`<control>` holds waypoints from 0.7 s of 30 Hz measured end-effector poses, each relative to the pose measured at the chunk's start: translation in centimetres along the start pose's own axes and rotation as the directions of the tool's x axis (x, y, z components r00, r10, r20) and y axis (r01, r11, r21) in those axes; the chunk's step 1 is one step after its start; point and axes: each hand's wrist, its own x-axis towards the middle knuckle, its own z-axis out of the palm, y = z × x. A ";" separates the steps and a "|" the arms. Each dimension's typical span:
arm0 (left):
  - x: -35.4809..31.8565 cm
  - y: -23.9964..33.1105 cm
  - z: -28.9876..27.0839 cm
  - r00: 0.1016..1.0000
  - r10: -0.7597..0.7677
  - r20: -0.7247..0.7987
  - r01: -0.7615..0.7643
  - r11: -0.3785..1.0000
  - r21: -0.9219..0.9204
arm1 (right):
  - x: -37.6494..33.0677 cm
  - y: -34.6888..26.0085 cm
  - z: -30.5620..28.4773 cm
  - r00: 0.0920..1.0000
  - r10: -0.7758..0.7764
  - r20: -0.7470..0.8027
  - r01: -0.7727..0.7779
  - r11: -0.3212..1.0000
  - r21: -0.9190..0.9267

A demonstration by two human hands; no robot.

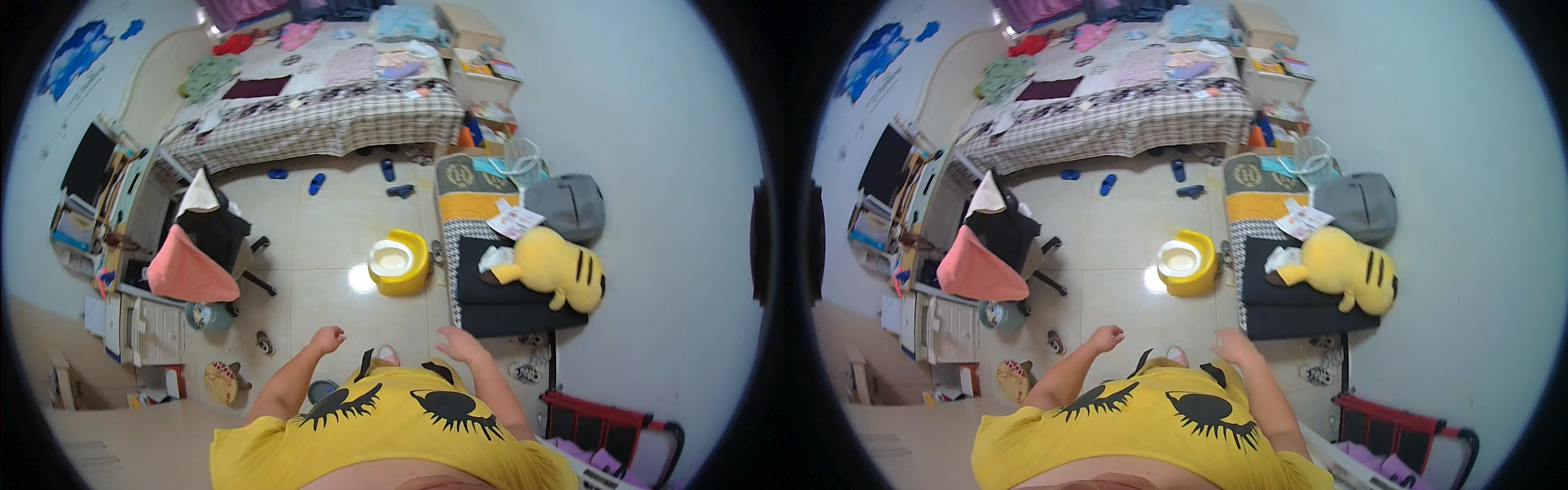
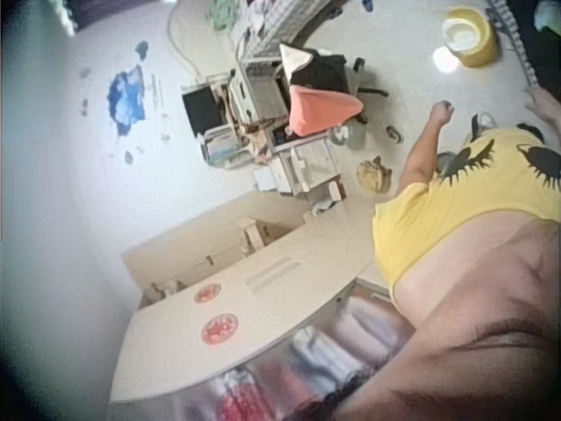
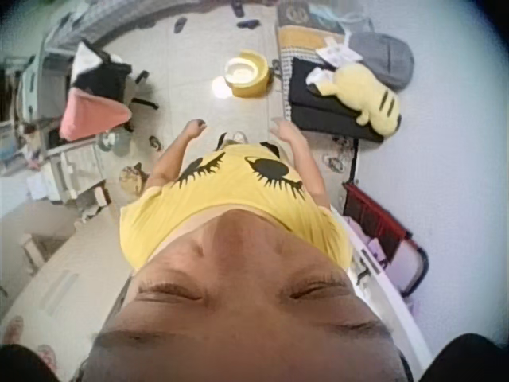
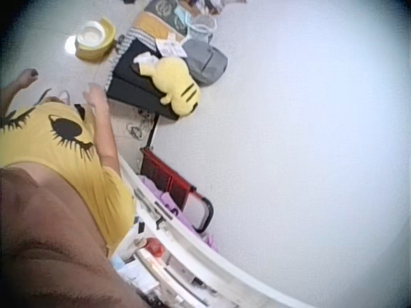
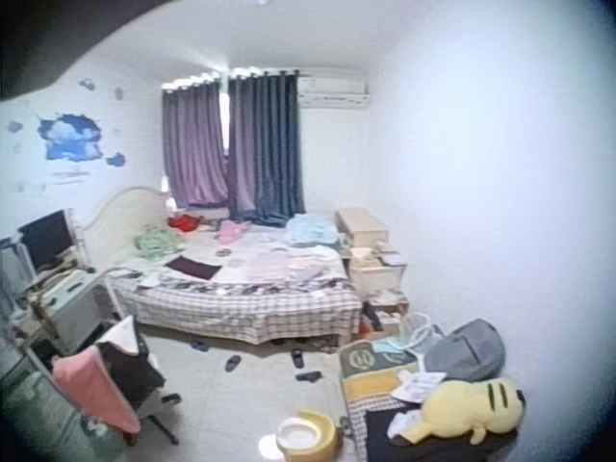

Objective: The person folds several pieces of clothing, including a patterned garment, a purple towel, a peach towel, a white shirt, and a pink towel. They fold each item by hand and place them on a chair or hang them on a rack in the bathroom.

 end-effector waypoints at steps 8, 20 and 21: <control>-4.6 -5.8 1.4 0.974 -0.225 -0.011 0.222 0.968 -0.120 | 11.1 -4.3 -4.0 0.931 0.078 0.357 0.027 0.960 -0.279; -4.7 -1.6 -11.2 0.745 -0.440 -0.501 0.212 0.869 -0.448 | 31.6 -11.1 -8.4 0.886 -0.139 0.443 0.351 0.826 -0.441; -4.9 -2.1 -12.0 0.682 -0.445 -0.580 0.185 0.873 -0.452 | 32.4 -13.6 -9.1 0.873 -0.156 0.462 0.376 0.819 -0.434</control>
